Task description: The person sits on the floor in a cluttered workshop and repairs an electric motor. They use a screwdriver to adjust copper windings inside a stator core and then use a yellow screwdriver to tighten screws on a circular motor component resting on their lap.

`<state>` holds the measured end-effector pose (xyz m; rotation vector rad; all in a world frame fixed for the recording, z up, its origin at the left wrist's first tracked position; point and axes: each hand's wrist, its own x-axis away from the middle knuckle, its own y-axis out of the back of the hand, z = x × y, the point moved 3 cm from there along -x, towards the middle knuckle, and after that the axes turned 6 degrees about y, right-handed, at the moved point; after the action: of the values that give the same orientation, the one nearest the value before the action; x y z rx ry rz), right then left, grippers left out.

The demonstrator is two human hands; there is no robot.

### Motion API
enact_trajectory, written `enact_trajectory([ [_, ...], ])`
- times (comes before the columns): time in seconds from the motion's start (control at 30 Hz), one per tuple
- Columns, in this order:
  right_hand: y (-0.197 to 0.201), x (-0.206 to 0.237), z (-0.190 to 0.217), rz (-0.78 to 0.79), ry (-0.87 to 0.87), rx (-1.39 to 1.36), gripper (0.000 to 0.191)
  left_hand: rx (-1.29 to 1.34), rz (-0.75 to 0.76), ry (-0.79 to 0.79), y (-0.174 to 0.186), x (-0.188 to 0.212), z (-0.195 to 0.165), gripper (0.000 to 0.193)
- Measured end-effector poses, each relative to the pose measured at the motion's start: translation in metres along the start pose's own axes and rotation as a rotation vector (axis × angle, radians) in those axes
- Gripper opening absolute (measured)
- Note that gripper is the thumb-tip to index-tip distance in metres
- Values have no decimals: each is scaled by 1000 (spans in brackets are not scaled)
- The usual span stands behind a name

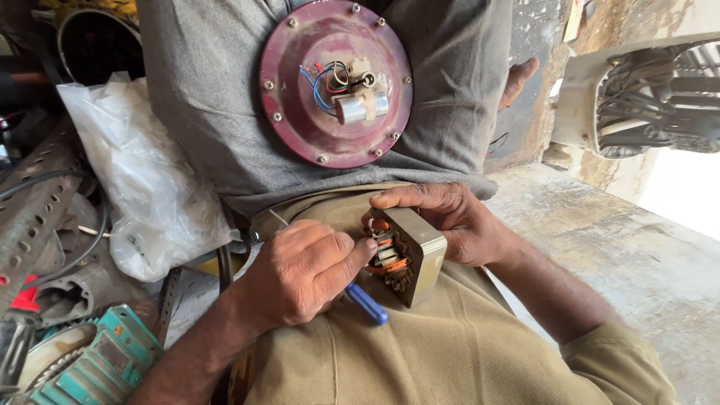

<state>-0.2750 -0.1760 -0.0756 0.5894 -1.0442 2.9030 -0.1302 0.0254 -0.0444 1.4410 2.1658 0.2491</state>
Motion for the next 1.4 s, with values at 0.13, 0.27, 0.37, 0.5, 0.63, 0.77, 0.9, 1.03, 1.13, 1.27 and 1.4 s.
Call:
enact_trajectory([
  [0.13,2,0,-5,-9,-45,-114,59,-3,-11,66,-9,3,2,37],
  [0.27,2,3,-4,3,21,-59,58,58,-30,128,-14,7,1,38],
  [0.37,2,5,-5,-21,44,31,59,60,-57,127,-14,9,0,38],
  [0.5,-1,4,-6,-53,34,62,56,23,-51,116,-14,7,-3,40],
  [0.63,-4,4,-3,-68,57,197,48,-34,-41,47,-12,6,-6,38],
  [0.77,-4,5,-5,-82,46,255,51,-40,-9,25,-12,8,-4,42],
  [0.9,-6,6,-13,-92,89,73,50,36,-62,104,-18,10,4,44],
  [1.03,-3,8,-15,-73,89,222,47,98,-22,152,-22,12,6,42],
  [1.13,0,10,-12,-37,75,178,47,80,-2,108,-21,12,3,41],
  [1.27,1,13,-8,-58,39,97,47,-21,-71,80,-15,8,-6,31],
  [1.4,-2,12,-4,54,58,96,60,-67,-38,34,-8,4,-12,25],
])
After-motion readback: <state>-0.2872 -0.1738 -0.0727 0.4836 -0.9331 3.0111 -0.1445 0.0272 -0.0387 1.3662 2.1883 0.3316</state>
